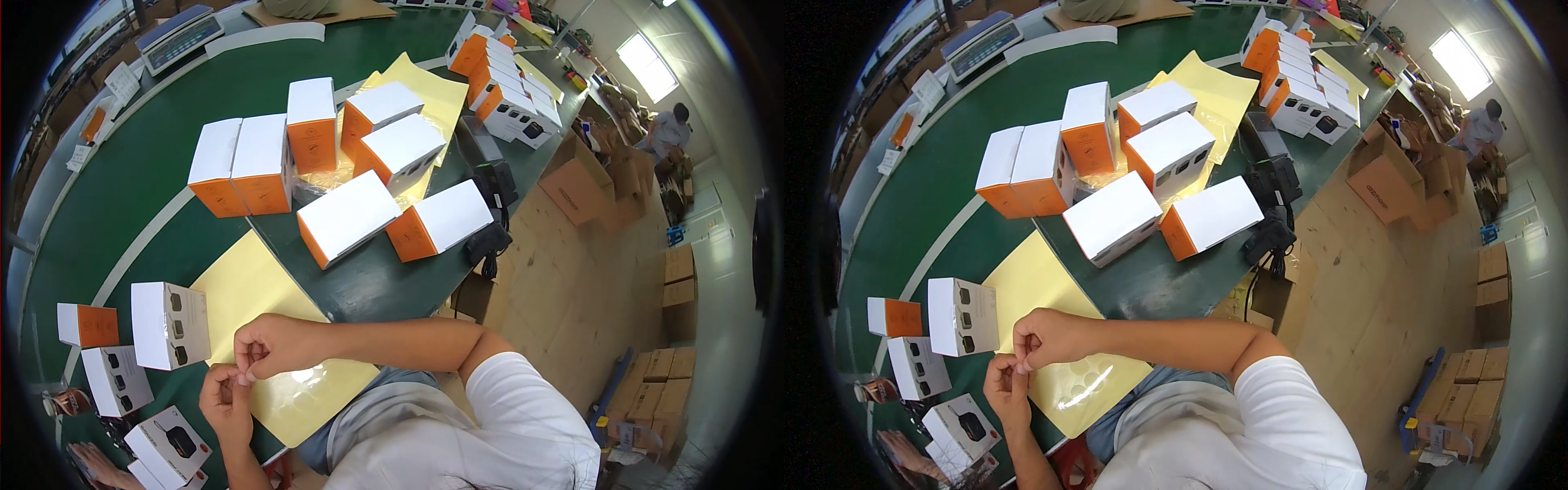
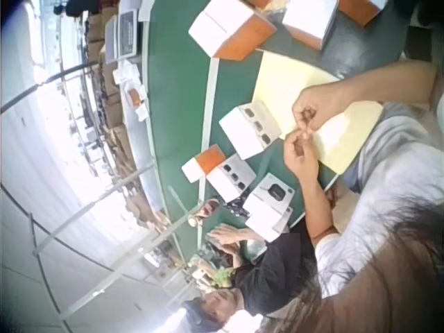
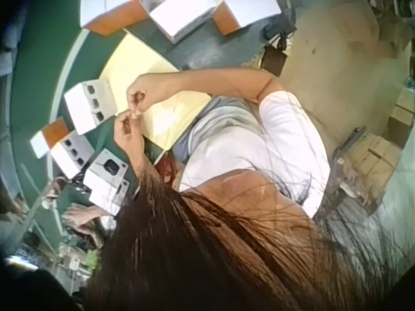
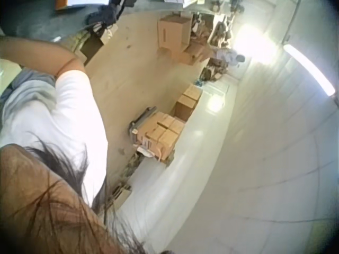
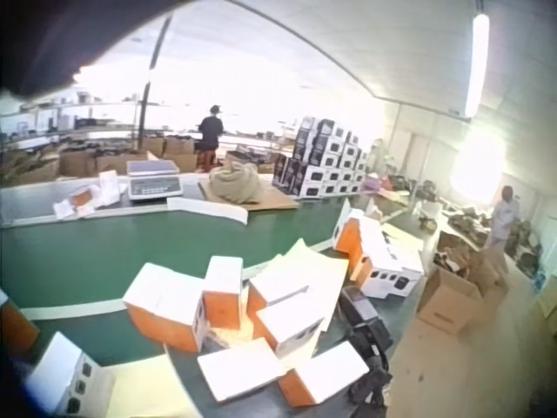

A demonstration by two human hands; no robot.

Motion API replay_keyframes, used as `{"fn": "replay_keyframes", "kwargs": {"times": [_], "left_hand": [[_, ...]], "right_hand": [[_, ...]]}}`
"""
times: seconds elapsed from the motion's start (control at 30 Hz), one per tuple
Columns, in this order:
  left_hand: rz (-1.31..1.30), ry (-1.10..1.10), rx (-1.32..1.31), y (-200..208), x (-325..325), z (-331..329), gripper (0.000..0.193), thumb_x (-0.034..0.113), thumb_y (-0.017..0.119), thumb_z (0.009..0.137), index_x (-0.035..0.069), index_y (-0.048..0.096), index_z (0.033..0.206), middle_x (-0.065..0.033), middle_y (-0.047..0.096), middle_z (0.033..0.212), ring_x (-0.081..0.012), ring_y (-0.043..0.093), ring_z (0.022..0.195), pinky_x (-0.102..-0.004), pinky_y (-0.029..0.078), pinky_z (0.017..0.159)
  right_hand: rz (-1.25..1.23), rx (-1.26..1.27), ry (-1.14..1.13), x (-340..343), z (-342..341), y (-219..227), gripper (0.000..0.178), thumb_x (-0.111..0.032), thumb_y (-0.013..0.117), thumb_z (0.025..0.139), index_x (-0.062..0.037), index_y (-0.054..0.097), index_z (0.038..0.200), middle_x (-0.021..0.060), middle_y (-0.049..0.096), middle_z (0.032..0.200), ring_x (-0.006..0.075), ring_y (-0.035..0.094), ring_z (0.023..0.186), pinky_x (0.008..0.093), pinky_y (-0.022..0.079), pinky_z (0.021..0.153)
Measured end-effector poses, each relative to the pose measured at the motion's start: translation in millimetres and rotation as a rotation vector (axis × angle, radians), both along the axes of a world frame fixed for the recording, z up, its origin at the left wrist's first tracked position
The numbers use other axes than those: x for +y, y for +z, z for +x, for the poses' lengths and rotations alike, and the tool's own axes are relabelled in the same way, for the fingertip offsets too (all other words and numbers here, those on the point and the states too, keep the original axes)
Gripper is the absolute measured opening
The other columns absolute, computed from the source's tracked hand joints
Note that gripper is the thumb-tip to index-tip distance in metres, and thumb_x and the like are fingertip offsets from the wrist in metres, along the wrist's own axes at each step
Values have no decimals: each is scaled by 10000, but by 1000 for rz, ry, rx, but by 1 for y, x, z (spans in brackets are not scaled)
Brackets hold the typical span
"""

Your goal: The person assembles product boxes and applies circular adhesive labels to them by hand.

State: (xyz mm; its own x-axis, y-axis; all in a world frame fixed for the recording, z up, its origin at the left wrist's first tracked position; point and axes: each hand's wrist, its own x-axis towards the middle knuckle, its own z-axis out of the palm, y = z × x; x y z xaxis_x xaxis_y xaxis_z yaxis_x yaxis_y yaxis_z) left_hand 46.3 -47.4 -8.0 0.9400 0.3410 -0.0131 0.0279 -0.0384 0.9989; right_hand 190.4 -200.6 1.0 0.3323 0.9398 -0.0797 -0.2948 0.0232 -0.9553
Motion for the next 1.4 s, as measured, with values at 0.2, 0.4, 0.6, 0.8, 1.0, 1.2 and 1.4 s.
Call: {"fn": "replay_keyframes", "kwargs": {"times": [0.2,0.4,0.6,0.8,1.0,1.2,1.4], "left_hand": [[27,-12,-46,4,-1,1,55,-30,631,927,-19,606,974,-29,573,897,-78,547,771,-208,426,690],[49,-10,-8,2,-1,-1,46,-25,642,922,-20,612,956,-27,581,870,-76,540,752,-206,424,681],[54,-45,-41,8,-1,-4,58,-39,643,913,-25,610,960,-32,587,887,-70,540,766,-200,427,689],[81,-62,-27,7,-1,3,73,5,653,921,12,591,958,-8,561,915,-71,520,802,-213,416,711],[66,-83,-66,3,-2,0,89,-68,653,894,-28,614,963,-42,607,889,-71,559,781,-199,445,699],[-8,-73,-6,7,-2,-3,92,-66,667,885,-33,616,954,-37,610,882,-74,556,773,-202,442,691],[189,-94,-3,11,0,-1,67,-17,683,890,-13,650,949,-37,644,869,-101,605,805,-242,481,700]], "right_hand": [[-60,-80,-25,-1,-4,10,113,-53,714,865,-22,609,892,-6,586,758,54,522,679,223,437,598],[-30,-110,-68,-1,-5,4,121,-43,690,859,-15,590,920,2,574,765,58,518,689,238,440,604],[32,-49,7,5,-4,-3,160,-41,709,835,-14,593,942,0,595,794,54,534,706,219,454,626],[-33,-41,23,3,4,1,184,-74,764,824,-20,604,897,-1,603,792,50,545,716,211,452,621],[-28,-53,38,0,-1,-1,181,-76,773,829,-27,607,879,-6,609,778,43,544,695,207,438,599],[3,-15,41,2,-4,-3,175,-49,765,837,-36,592,862,-12,611,771,37,546,688,207,439,601],[16,0,6,5,-3,-17,199,-39,781,851,-52,583,859,-14,618,788,29,558,729,209,443,605]]}}
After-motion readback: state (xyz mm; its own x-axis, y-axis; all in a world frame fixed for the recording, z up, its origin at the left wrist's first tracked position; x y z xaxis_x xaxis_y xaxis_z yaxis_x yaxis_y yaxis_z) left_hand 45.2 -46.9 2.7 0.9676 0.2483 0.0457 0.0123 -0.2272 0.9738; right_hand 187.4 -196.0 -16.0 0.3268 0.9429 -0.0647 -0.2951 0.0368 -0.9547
